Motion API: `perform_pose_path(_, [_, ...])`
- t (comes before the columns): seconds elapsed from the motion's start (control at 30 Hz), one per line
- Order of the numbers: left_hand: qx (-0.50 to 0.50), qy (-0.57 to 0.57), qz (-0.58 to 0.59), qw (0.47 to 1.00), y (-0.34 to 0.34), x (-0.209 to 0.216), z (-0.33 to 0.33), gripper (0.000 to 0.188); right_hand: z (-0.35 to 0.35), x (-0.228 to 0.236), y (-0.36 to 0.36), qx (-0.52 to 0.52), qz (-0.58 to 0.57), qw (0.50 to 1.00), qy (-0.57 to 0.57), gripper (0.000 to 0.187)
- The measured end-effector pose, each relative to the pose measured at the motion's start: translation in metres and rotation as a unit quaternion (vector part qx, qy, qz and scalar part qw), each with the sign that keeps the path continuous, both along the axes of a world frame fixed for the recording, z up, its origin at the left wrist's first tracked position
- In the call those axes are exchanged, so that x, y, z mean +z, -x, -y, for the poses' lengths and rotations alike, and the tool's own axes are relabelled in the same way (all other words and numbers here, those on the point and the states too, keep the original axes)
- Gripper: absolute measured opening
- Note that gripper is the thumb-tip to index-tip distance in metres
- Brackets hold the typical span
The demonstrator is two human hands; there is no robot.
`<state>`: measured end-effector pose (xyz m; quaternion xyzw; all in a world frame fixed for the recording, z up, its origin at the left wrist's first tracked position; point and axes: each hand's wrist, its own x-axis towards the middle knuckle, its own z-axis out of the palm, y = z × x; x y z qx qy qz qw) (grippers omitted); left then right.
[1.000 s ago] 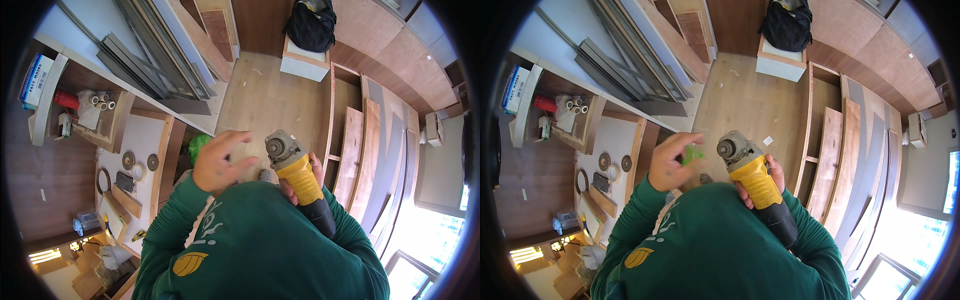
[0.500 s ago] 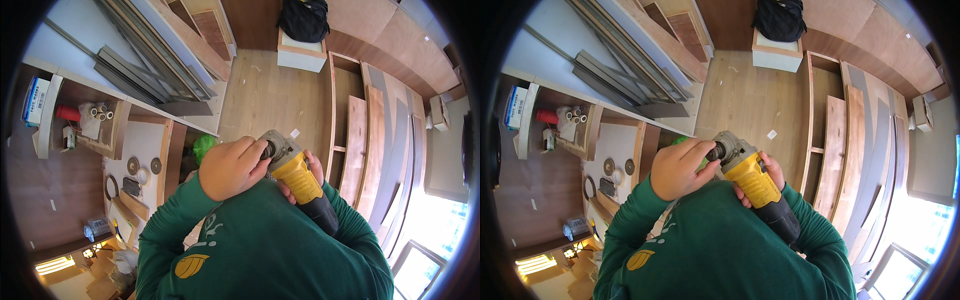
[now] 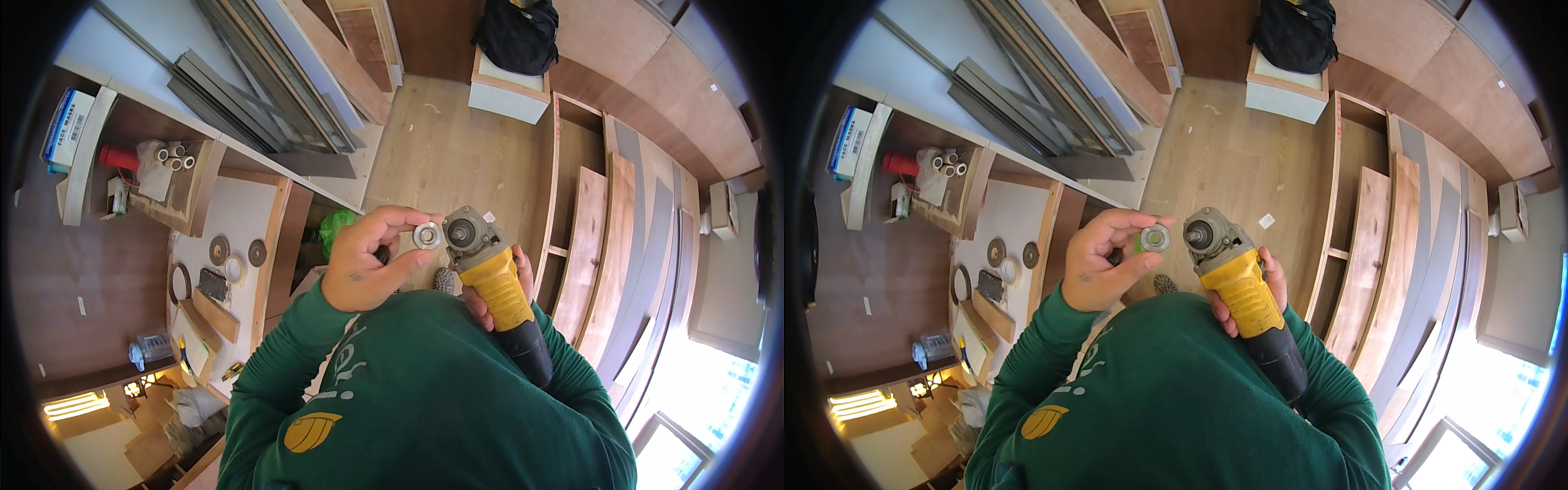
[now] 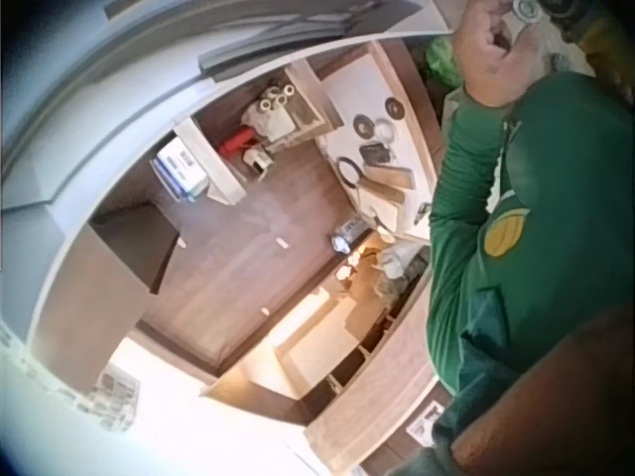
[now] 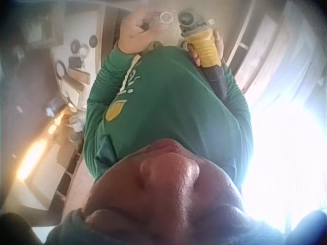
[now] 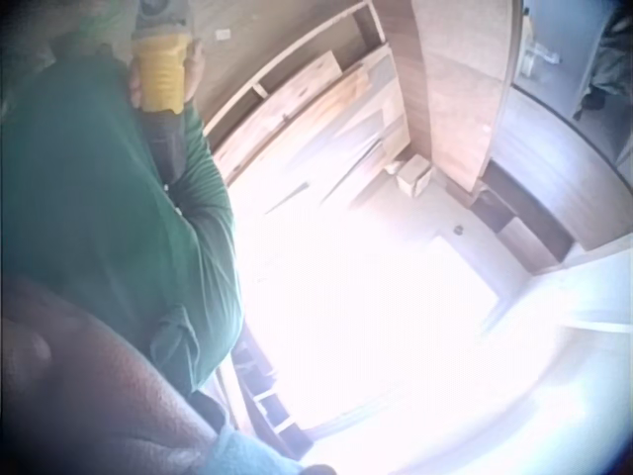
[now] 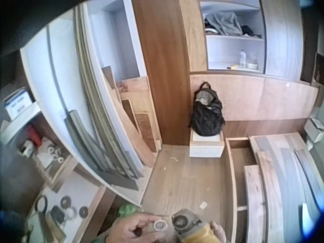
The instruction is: The person replaces a grinding disc on a power tool by hand and then uses the tool on a wooden frame.
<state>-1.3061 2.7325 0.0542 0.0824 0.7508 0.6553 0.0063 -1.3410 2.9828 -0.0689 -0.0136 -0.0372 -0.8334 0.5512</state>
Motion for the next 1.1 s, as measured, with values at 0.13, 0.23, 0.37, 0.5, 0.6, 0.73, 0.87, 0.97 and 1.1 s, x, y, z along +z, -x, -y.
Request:
perform_pose_path(0.13, [-0.020,-0.067,0.010,0.997,0.002,-0.009,-0.010,0.038,0.001,0.002,-0.002,0.001,0.002,1.000,-0.004,0.095])
perform_pose_path(0.23, [-0.025,-0.093,0.021,0.995,0.003,-0.013,-0.013,0.037,0.000,0.002,-0.003,0.007,0.001,1.000,-0.003,0.095])
perform_pose_path(0.37, [-0.032,-0.155,0.015,0.987,0.007,-0.032,-0.020,0.037,0.001,0.004,-0.005,0.005,0.008,1.000,-0.007,0.095])
perform_pose_path(0.5, [-0.026,-0.108,0.001,0.994,0.008,-0.033,-0.021,0.038,0.001,0.004,-0.005,0.000,0.005,1.000,-0.002,0.095])
perform_pose_path(0.6, [-0.024,-0.007,-0.013,1.000,0.009,-0.024,-0.014,0.039,-0.001,0.005,-0.005,0.000,0.012,1.000,-0.007,0.094])
perform_pose_path(0.73, [0.000,0.123,-0.087,0.989,0.012,-0.011,-0.015,0.039,-0.002,0.004,-0.004,0.001,0.012,1.000,-0.007,0.093])
perform_pose_path(0.87, [0.028,0.214,-0.189,0.958,0.012,-0.007,-0.017,0.041,-0.002,0.002,-0.002,0.007,0.012,1.000,-0.001,0.092])
perform_pose_path(0.97, [0.014,0.285,-0.217,0.934,0.011,0.004,-0.018,0.044,-0.003,0.006,0.000,0.013,0.014,1.000,-0.004,0.091])
perform_pose_path(1.1, [0.003,0.311,-0.212,0.927,0.013,0.010,-0.021,0.043,-0.004,0.007,0.002,0.026,0.017,0.999,-0.008,0.091])
